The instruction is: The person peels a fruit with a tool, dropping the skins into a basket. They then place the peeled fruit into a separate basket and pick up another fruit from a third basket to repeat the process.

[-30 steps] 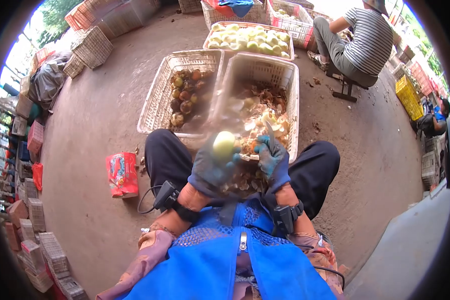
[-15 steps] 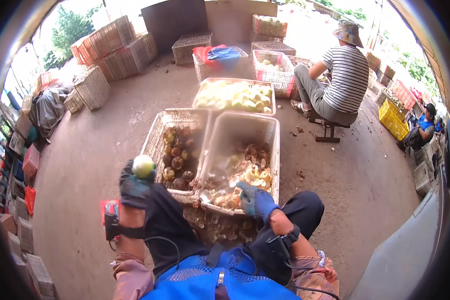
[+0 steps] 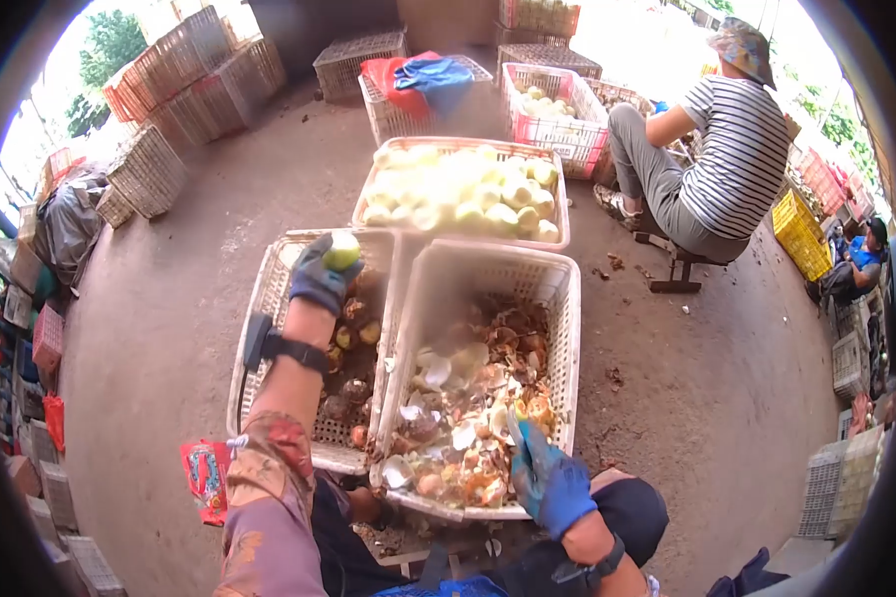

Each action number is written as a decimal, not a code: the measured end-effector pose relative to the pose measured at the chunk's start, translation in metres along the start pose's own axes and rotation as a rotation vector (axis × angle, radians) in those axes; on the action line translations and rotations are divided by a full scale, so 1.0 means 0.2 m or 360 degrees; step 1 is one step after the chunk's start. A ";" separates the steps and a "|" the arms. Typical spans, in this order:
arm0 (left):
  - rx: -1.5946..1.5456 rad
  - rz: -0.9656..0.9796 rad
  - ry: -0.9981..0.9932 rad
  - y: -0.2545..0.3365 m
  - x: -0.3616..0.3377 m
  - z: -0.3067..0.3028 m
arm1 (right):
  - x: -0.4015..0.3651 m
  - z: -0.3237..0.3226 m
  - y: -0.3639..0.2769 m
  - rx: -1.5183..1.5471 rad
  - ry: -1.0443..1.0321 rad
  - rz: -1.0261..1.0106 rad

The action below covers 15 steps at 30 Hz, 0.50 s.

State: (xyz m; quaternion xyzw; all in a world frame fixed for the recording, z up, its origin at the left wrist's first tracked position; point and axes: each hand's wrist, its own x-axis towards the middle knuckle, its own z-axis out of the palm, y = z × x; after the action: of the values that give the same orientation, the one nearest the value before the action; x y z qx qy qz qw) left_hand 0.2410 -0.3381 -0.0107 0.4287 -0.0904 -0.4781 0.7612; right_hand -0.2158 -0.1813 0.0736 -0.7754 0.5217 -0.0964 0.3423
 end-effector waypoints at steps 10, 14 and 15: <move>0.1940 0.1615 0.0016 -0.46 0.76 0.50 | 0.12 -0.07 0.05 0.0177 0.0017 0.0106; 0.3035 0.0912 -0.0148 -0.61 0.72 0.52 | 0.13 -0.07 0.09 0.0152 -0.0263 0.0183; 0.2966 0.0771 -0.0270 -0.60 0.75 0.50 | 0.12 -0.04 0.11 0.0062 -0.0291 0.0195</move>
State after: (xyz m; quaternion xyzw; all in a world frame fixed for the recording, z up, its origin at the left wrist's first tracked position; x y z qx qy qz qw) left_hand 0.1872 -0.5363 -0.0795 0.7943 -0.5740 -0.0740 0.1846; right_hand -0.2258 -0.2100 0.0606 -0.7408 0.5328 -0.0144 0.4088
